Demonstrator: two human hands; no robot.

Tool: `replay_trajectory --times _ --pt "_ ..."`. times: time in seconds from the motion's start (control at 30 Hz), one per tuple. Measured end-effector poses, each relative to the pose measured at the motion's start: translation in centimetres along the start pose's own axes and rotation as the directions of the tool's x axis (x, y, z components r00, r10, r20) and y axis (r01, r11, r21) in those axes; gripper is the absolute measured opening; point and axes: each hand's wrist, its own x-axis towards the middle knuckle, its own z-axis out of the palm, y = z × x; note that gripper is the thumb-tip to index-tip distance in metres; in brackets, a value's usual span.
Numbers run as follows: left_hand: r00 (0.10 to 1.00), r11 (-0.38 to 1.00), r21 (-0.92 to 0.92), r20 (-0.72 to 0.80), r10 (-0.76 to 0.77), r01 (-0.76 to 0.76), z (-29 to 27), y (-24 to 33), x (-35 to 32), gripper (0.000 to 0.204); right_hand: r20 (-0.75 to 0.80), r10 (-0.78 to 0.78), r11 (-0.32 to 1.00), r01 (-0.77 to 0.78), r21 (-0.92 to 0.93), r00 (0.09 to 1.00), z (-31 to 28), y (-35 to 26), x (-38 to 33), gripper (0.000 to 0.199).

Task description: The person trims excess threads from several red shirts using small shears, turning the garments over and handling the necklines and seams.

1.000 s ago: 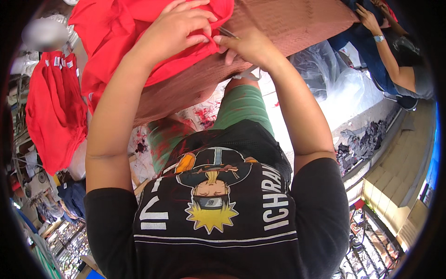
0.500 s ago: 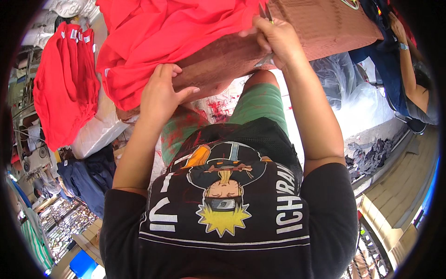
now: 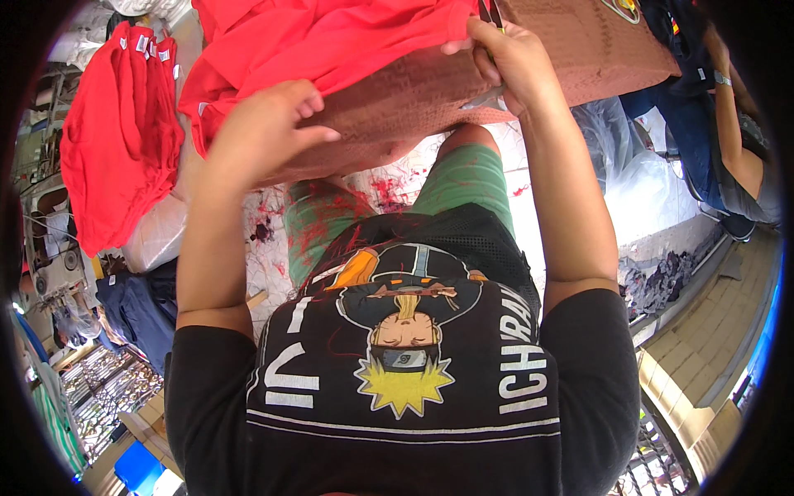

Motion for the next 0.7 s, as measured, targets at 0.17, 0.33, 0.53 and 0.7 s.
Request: replay_trajectory --times 0.17,0.33,0.53,0.7 --pt "0.941 0.975 -0.219 -0.336 -0.039 -0.037 7.3 -1.6 -1.2 0.022 0.034 -0.012 0.997 0.015 -0.079 0.999 0.0 -0.1 -0.1 0.035" --pt "0.928 0.962 -0.200 0.358 -0.103 0.184 2.1 -1.0 -5.0 0.018 0.034 -0.005 1.000 0.006 -0.019 0.999 -1.3 1.5 0.5 0.036" --pt "0.908 0.990 -0.133 0.419 0.017 0.043 -3.0 -0.3 -4.2 0.022 0.060 -0.015 1.000 0.015 -0.001 0.998 -1.3 1.4 0.3 0.033" --pt "0.751 0.831 0.075 -0.389 0.533 -0.551 -1.4 3.1 6.1 0.025 -0.012 -0.019 1.000 0.019 -0.017 1.000 -0.2 0.2 -0.6 0.027"
